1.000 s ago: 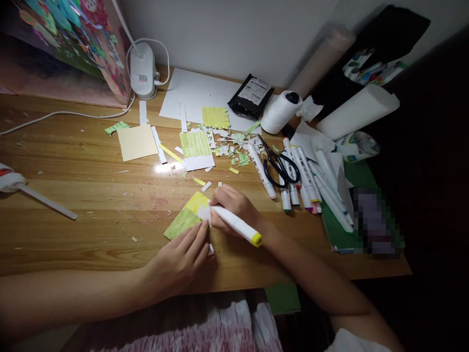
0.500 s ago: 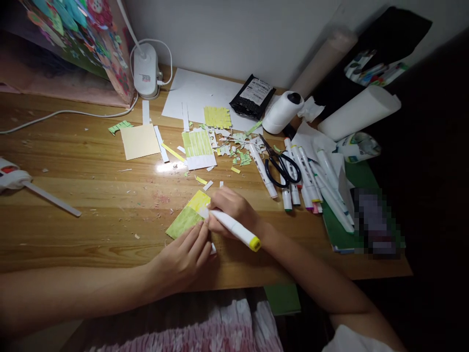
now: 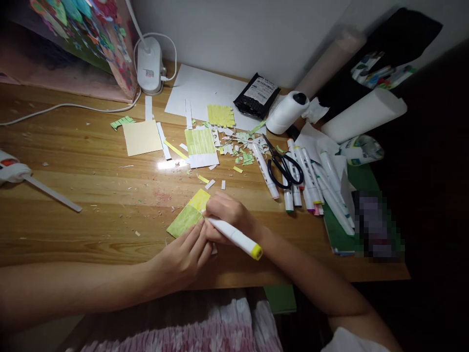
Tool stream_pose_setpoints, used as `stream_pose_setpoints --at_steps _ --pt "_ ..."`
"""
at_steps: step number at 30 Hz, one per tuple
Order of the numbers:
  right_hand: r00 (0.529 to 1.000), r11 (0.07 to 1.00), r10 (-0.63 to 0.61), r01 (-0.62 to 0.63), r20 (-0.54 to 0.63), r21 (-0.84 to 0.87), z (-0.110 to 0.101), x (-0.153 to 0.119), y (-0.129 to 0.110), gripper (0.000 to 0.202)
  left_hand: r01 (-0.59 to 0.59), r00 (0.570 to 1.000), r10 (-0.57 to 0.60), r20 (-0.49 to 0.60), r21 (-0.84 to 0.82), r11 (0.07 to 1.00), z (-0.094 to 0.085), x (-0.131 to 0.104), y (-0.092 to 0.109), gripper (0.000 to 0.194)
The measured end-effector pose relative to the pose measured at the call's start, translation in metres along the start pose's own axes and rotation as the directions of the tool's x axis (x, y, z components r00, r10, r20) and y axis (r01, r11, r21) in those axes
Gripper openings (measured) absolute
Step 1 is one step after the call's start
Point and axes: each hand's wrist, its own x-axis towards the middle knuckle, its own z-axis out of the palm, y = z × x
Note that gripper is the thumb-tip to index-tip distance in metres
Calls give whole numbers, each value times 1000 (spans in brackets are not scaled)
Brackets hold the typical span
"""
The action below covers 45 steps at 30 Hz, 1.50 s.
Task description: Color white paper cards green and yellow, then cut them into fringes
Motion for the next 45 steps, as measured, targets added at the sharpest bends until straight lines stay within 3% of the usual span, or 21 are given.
stream_pose_setpoints --at_steps 18,33,40,45 --pt "998 998 -66 66 9 -8 2 3 -1 19 -14 1000 14 -12 19 1000 0 0 1 23" --pt "999 995 -9 12 34 -97 0 -1 -5 20 -25 1000 25 1 27 999 -1 0 0 31" --pt "999 996 23 -25 -25 -83 -5 3 -1 16 -3 1000 3 7 9 1000 -1 1 0 27" --pt "1000 998 12 -11 11 -64 -4 3 0 16 -13 1000 13 -2 3 1000 -2 2 0 27"
